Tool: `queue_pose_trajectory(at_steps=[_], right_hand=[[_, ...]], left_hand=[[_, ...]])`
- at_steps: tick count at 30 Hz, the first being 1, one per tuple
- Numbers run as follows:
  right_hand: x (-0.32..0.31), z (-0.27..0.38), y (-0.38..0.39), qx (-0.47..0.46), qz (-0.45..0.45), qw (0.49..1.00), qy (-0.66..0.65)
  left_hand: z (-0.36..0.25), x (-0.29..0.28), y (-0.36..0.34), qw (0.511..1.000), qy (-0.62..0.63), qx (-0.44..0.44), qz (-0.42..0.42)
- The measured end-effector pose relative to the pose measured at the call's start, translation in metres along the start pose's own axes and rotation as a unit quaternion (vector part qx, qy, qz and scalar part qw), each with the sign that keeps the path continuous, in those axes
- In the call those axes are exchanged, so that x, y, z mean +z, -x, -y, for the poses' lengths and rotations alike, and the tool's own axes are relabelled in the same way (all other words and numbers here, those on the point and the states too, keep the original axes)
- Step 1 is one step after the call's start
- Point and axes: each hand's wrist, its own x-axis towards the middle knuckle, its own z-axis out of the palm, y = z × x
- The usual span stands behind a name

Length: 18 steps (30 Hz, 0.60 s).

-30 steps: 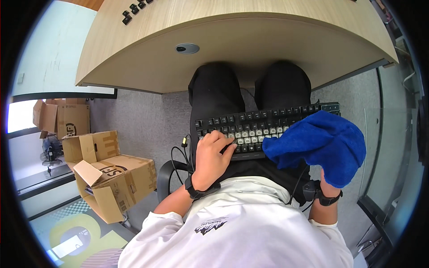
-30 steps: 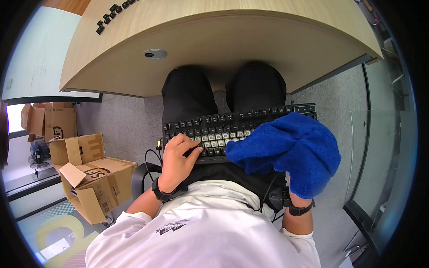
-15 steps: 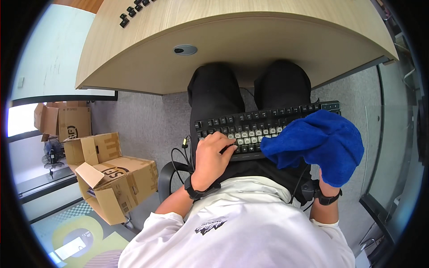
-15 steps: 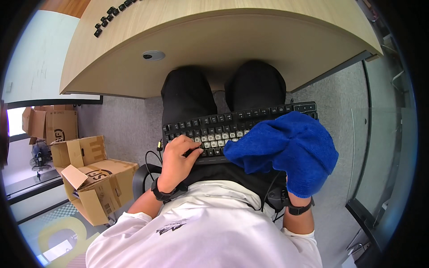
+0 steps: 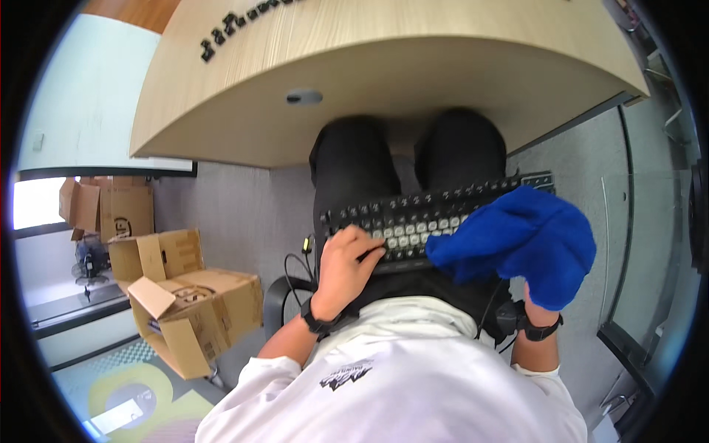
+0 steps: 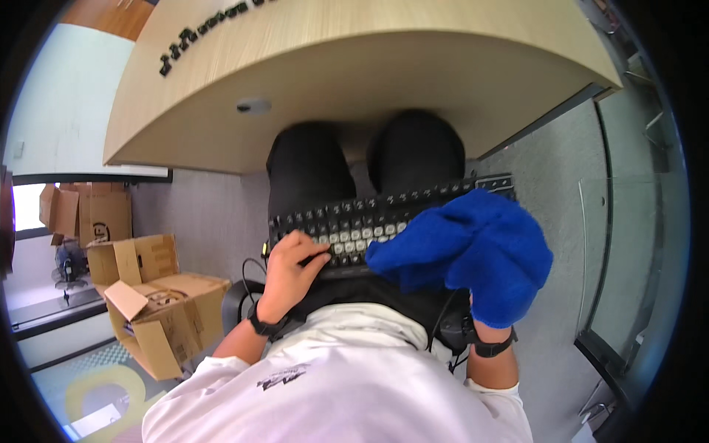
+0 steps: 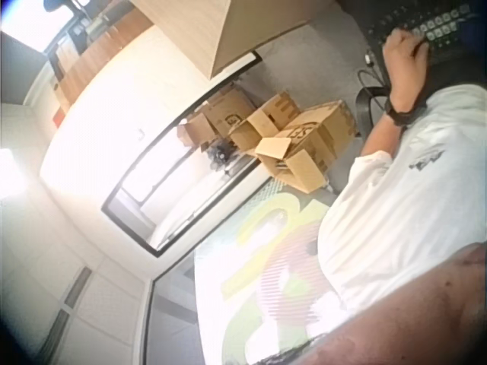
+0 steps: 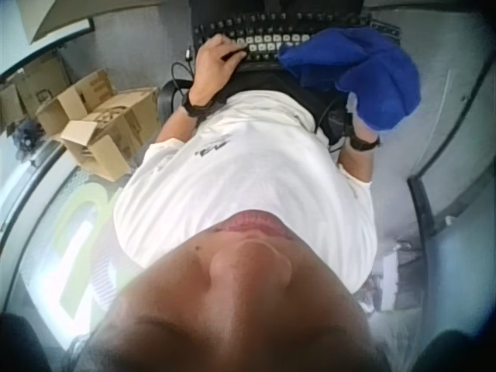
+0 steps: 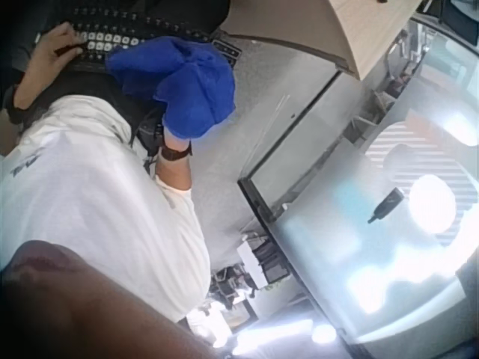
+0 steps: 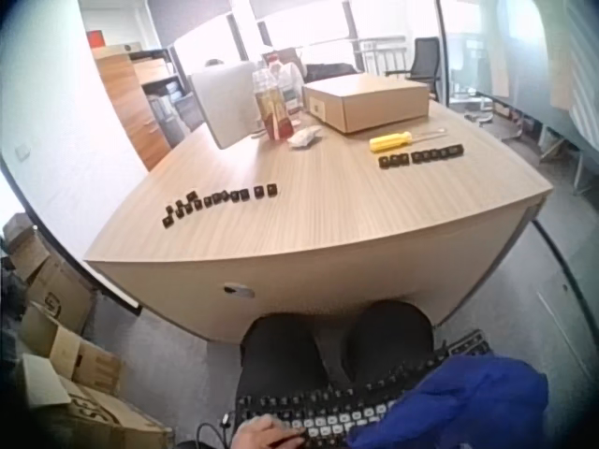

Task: Cleaning a keyboard and its keycaps with a cloth and manual scrubbing.

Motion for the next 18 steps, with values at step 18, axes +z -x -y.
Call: queue_pose_trajectory(at_steps=[18], right_hand=[[0.047,0.081,-0.034,0.075,-0.08,0.989,0.104]], left_hand=[[-0.178,-0.073,-0.349,0.988,0.114,0.103,0.006]])
